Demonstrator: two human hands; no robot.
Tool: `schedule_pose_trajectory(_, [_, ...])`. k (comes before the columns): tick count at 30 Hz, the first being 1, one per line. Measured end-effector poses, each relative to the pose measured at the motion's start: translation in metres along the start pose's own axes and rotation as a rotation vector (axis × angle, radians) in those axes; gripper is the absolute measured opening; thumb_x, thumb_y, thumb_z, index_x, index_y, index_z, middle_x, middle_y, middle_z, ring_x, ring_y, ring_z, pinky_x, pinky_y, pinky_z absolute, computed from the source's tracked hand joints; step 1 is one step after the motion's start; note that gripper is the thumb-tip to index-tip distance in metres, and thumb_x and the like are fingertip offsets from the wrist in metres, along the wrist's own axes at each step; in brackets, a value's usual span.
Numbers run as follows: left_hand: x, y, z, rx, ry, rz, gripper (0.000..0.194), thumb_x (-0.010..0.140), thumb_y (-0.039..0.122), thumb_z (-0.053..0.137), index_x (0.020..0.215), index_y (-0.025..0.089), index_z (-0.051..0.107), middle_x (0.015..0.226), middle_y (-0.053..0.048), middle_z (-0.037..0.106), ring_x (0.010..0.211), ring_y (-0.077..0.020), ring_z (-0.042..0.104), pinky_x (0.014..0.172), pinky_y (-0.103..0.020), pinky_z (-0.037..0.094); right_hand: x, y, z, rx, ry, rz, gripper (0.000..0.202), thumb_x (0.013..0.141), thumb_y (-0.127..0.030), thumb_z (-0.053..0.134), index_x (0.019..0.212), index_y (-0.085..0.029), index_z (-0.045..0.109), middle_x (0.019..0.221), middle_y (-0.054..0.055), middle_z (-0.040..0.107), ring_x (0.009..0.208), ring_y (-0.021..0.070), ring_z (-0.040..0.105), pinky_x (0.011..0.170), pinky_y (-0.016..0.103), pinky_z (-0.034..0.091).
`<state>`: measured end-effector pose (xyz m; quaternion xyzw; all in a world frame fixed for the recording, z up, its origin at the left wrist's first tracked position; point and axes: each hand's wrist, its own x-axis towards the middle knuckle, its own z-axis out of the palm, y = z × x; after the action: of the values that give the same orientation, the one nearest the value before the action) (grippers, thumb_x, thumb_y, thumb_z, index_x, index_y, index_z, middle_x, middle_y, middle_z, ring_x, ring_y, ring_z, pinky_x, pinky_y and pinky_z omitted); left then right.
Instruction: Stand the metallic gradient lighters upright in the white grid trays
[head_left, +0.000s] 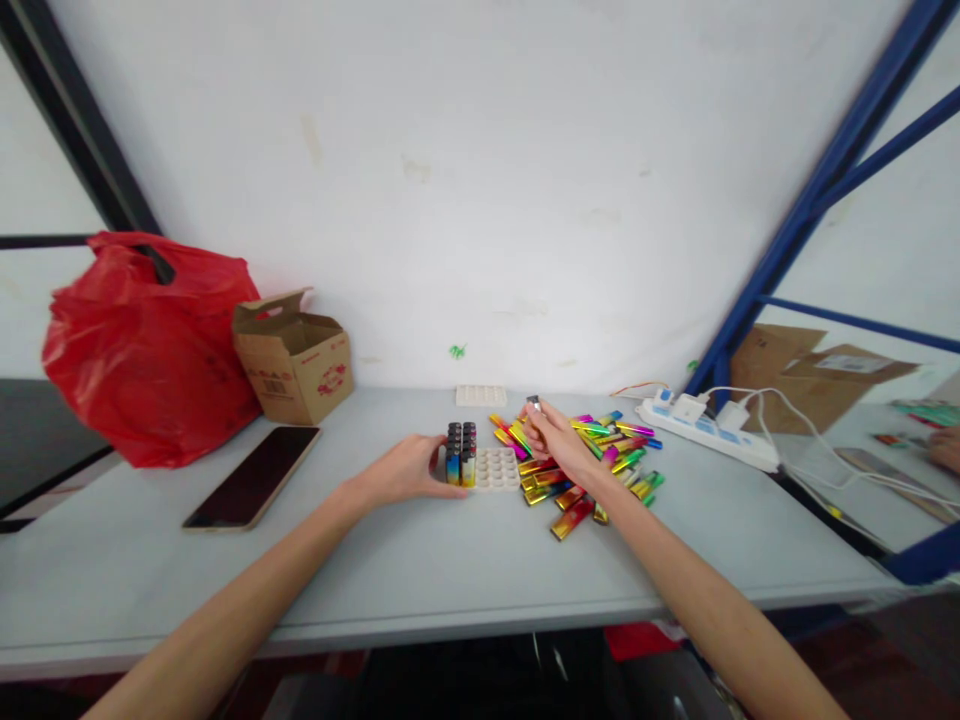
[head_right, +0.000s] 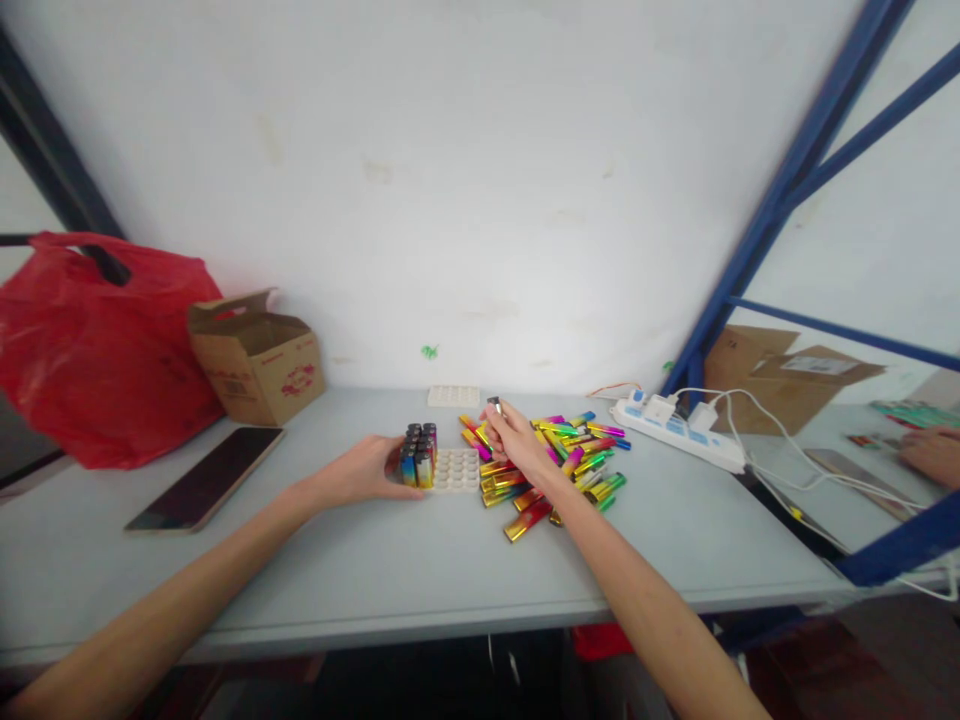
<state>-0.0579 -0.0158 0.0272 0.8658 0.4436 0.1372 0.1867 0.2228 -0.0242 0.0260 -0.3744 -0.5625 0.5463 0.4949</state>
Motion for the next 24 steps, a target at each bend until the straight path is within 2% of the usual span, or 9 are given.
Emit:
schedule_pose_trajectory(2, [0.000, 0.000, 0.000, -0.002, 0.011, 0.002, 0.067, 0.065, 0.079, 0.076, 0.094, 0.020, 0.062, 0.080, -0.002, 0.069, 0.068, -0.0210, 0.061, 0.058, -0.031, 0.038, 0.000, 0.001, 0.005, -0.024, -0.010, 0.000, 0.054, 0.085, -0.074, 0.070, 0.084, -0.023, 0.050, 0.066, -0.009, 0.038, 0.052, 0.0070, 0.028, 0.044, 0.018, 0.021])
schedule_pose_trajectory(5, [0.000, -0.001, 0.000, 0.005, 0.006, 0.004, 0.065, 0.066, 0.078, 0.076, 0.092, 0.020, 0.062, 0.079, -0.001, 0.069, 0.067, -0.0203, 0.061, 0.059, -0.030, 0.038, 0.001, 0.004, 0.011, -0.027, -0.034, 0.024, 0.063, 0.086, -0.082, 0.058, 0.073, -0.022, 0.046, 0.062, -0.008, 0.033, 0.050, 0.0073, 0.025, 0.044, 0.020, 0.017])
schedule_pose_trajectory(8, [0.000, -0.003, 0.000, 0.003, -0.014, 0.008, 0.066, 0.066, 0.079, 0.076, 0.093, 0.020, 0.061, 0.080, -0.001, 0.069, 0.067, -0.0199, 0.061, 0.058, -0.030, 0.039, 0.001, 0.008, 0.017, -0.069, 0.006, 0.065, 0.069, 0.087, -0.086, 0.049, 0.061, -0.023, 0.038, 0.054, -0.007, 0.026, 0.045, 0.0075, 0.018, 0.043, 0.024, 0.014])
schedule_pose_trajectory(13, [0.000, -0.005, -0.001, 0.003, -0.022, 0.025, 0.065, 0.067, 0.079, 0.076, 0.090, 0.021, 0.059, 0.078, -0.002, 0.068, 0.066, -0.0201, 0.060, 0.058, -0.030, 0.040, 0.000, 0.012, 0.023, -0.152, 0.150, 0.012, 0.060, 0.093, -0.069, 0.048, 0.055, -0.025, 0.032, 0.046, -0.006, 0.027, 0.042, 0.0093, 0.021, 0.042, 0.027, 0.017])
schedule_pose_trajectory(16, [0.000, -0.005, -0.001, -0.007, -0.013, 0.036, 0.062, 0.067, 0.076, 0.078, 0.088, 0.022, 0.058, 0.076, -0.002, 0.067, 0.065, -0.0200, 0.059, 0.057, -0.031, 0.039, 0.000, 0.012, 0.023, -0.164, 0.171, 0.021, 0.056, 0.094, -0.063, 0.047, 0.055, -0.025, 0.035, 0.046, -0.006, 0.028, 0.042, 0.0096, 0.021, 0.042, 0.027, 0.017])
schedule_pose_trajectory(20, [0.000, -0.006, -0.001, -0.017, -0.022, 0.037, 0.062, 0.066, 0.075, 0.080, 0.088, 0.022, 0.057, 0.076, -0.002, 0.067, 0.065, -0.0204, 0.060, 0.057, -0.031, 0.039, 0.001, 0.013, 0.021, -0.146, 0.098, -0.005, 0.059, 0.093, -0.071, 0.048, 0.059, -0.023, 0.042, 0.051, -0.006, 0.029, 0.045, 0.0094, 0.022, 0.043, 0.026, 0.019])
schedule_pose_trajectory(24, [-0.001, -0.005, -0.002, 0.015, -0.029, 0.039, 0.065, 0.065, 0.078, 0.078, 0.088, 0.021, 0.057, 0.077, -0.001, 0.067, 0.066, -0.0200, 0.060, 0.058, -0.030, 0.040, 0.002, 0.016, 0.022, -0.133, 0.016, -0.053, 0.057, 0.093, -0.076, 0.049, 0.085, -0.021, 0.061, 0.066, -0.004, 0.045, 0.053, 0.0108, 0.037, 0.047, 0.024, 0.031])
